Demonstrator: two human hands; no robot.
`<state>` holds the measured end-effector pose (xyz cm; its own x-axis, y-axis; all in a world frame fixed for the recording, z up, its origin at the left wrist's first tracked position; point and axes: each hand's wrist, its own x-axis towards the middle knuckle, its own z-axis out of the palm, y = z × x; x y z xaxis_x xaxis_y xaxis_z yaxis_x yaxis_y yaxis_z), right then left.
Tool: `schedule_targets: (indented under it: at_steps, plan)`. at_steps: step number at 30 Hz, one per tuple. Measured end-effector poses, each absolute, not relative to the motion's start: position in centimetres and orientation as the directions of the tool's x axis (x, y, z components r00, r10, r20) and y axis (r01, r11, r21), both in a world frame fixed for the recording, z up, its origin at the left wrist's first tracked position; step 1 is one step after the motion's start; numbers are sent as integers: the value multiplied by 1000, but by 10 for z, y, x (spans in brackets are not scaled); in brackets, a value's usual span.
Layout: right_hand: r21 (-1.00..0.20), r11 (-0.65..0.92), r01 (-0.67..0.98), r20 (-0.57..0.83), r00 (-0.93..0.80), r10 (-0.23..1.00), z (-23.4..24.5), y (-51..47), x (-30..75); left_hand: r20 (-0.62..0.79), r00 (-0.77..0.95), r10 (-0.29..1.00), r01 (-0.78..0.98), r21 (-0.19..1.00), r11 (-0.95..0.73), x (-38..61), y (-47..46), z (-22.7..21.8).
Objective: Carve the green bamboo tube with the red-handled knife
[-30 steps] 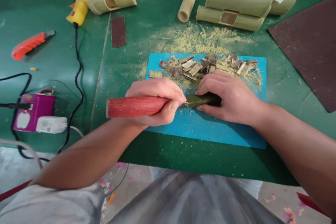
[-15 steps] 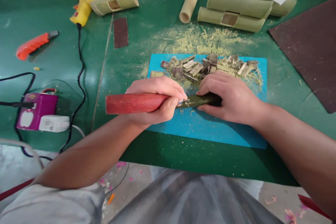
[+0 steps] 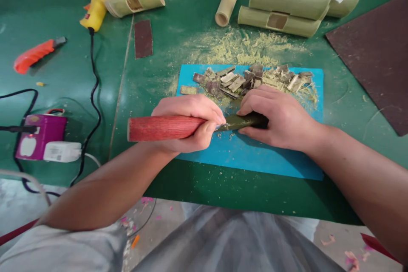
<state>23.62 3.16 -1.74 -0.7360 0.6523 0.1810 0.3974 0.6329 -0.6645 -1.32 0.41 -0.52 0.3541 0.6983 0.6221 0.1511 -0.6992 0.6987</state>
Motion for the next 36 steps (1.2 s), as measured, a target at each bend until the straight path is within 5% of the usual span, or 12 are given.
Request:
schedule_targets:
  at_steps: [36]
  plan:
    - [-664,646,376,205,-739,642,-18,33,236,578,382,721,167,725,-669,-14,4,-4]
